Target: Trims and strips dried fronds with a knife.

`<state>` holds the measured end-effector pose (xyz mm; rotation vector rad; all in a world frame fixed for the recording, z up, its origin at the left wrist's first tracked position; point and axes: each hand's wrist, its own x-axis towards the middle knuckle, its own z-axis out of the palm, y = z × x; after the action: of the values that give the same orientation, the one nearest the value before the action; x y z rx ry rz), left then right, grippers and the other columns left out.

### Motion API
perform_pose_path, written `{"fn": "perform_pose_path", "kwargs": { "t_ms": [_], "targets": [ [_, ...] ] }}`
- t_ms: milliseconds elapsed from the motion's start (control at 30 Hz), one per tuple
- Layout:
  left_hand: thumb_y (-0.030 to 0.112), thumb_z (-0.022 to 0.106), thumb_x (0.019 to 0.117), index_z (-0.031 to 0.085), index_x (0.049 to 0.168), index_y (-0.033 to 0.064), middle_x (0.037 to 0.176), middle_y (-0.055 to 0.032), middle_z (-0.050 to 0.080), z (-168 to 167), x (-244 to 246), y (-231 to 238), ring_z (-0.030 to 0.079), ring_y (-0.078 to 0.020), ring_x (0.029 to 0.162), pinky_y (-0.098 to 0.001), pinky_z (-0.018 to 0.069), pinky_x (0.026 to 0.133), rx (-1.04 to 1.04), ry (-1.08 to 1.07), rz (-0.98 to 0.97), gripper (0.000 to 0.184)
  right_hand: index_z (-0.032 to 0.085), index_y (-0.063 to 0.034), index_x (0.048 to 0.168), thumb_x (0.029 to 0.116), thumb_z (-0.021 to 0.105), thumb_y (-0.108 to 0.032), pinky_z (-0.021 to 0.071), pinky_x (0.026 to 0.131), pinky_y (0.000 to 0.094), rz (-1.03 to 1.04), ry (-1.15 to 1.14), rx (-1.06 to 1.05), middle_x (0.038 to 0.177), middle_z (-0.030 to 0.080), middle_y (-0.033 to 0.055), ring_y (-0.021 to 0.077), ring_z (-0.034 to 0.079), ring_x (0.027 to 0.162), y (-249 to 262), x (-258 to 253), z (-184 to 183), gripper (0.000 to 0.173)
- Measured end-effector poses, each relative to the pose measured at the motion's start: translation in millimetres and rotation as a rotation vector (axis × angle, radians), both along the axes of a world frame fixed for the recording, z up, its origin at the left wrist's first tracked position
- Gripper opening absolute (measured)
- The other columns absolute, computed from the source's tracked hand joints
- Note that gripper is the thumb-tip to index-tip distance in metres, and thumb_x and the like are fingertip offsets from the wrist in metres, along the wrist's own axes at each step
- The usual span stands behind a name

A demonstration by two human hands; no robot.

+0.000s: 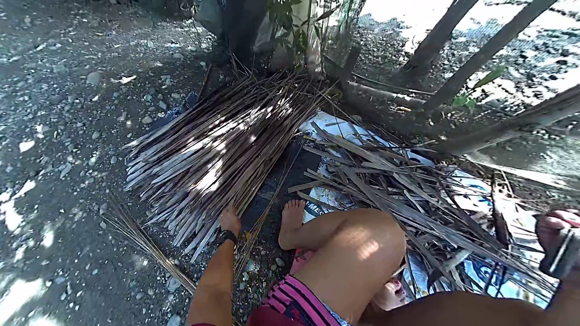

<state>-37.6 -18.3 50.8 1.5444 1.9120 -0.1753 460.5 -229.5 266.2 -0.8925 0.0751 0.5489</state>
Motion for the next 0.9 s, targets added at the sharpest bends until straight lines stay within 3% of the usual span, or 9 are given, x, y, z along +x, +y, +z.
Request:
{"fn": "perform_pose_path", "kwargs": {
  "t_ms": [67,200,400,500,600,733,833,900],
  "targets": [
    [0.008,0.048,0.1046,0.052,0.143,-0.0014,0.151,-0.0280,0.046,-8,0,-6,0.048,-0.0422,0.138,-0.0537,0.0407,0.114,-0.122,0.063,-0.084,0.040,0.050,-0.0134,0.084,0.1136,0.020,-0.029,0.0460,0.045,0.0101,0.038,-0.003,-0.033,0.056,0.054,-0.0071,-0.0020,0.053,0.045,0,2,-2,0.045],
    [0.011,0.055,0.1027,0.043,0.150,-0.0039,0.154,-0.0292,0.042,-21,5,-25,0.044,-0.0427,0.142,-0.0520,0.0381,0.116,-0.179,0.101,-0.025,0.051,0.051,-0.0152,0.086,0.1138,0.025,-0.031,0.0465,0.045,0.0108,0.001,-0.040,-0.207,0.056,0.053,-0.0089,-0.0024,0.053,0.045,2,1,-2,0.041],
    [0.020,0.065,0.0984,0.039,0.153,-0.0020,0.157,-0.0290,0.038,-40,2,-26,0.040,-0.0441,0.144,-0.0575,0.0379,0.114,-0.225,0.220,0.019,0.064,0.051,-0.0158,0.091,0.1131,0.029,-0.030,0.0481,0.045,0.0129,-0.071,-0.010,-0.226,0.058,0.054,-0.0082,-0.0013,0.054,0.047,-6,4,-5,0.034],
    [0.021,0.071,0.0939,0.038,0.153,-0.0021,0.153,-0.0294,0.042,-45,-2,-22,0.043,-0.0445,0.142,-0.0581,0.0396,0.112,-0.221,0.251,0.015,0.071,0.051,-0.0144,0.090,0.1138,0.027,-0.027,0.0507,0.047,0.0137,-0.065,-0.040,-0.200,0.059,0.058,-0.0077,-0.0003,0.058,0.049,-10,8,-8,0.036],
    [0.016,0.066,0.0976,0.039,0.151,-0.0038,0.150,-0.0297,0.046,-49,-6,-18,0.047,-0.0443,0.139,-0.0552,0.0427,0.111,-0.269,0.248,-0.058,0.063,0.052,-0.0147,0.090,0.1134,0.029,-0.024,0.0512,0.049,0.0138,-0.065,-0.054,-0.191,0.059,0.057,-0.0080,-0.0003,0.058,0.049,-10,13,-14,0.034],
    [0.021,0.064,0.0990,0.046,0.150,0.0004,0.148,-0.0273,0.050,-40,-7,-16,0.053,-0.0430,0.134,-0.0550,0.0460,0.108,-0.287,0.305,-0.175,0.057,0.052,-0.0149,0.090,0.1120,0.034,-0.021,0.0505,0.048,0.0139,-0.053,-0.044,-0.206,0.059,0.055,-0.0073,-0.0005,0.056,0.049,-2,8,-13,0.029],
    [0.023,0.066,0.0972,0.046,0.149,-0.0006,0.152,-0.0274,0.045,-41,-12,-15,0.048,-0.0436,0.138,-0.0586,0.0418,0.111,-0.251,0.315,-0.187,0.060,0.053,-0.0138,0.088,0.1112,0.036,-0.020,0.0491,0.046,0.0146,-0.056,-0.020,-0.219,0.057,0.054,-0.0067,0.0003,0.054,0.047,5,4,-13,0.029],
    [0.021,0.060,0.0998,0.045,0.148,-0.0036,0.152,-0.0279,0.046,-37,-15,-13,0.047,-0.0425,0.139,-0.0583,0.0399,0.112,-0.218,0.248,-0.142,0.056,0.053,-0.0137,0.090,0.1112,0.037,-0.021,0.0498,0.046,0.0146,-0.068,-0.018,-0.231,0.058,0.054,-0.0068,0.0001,0.055,0.047,7,4,-13,0.027]
  ]
}}
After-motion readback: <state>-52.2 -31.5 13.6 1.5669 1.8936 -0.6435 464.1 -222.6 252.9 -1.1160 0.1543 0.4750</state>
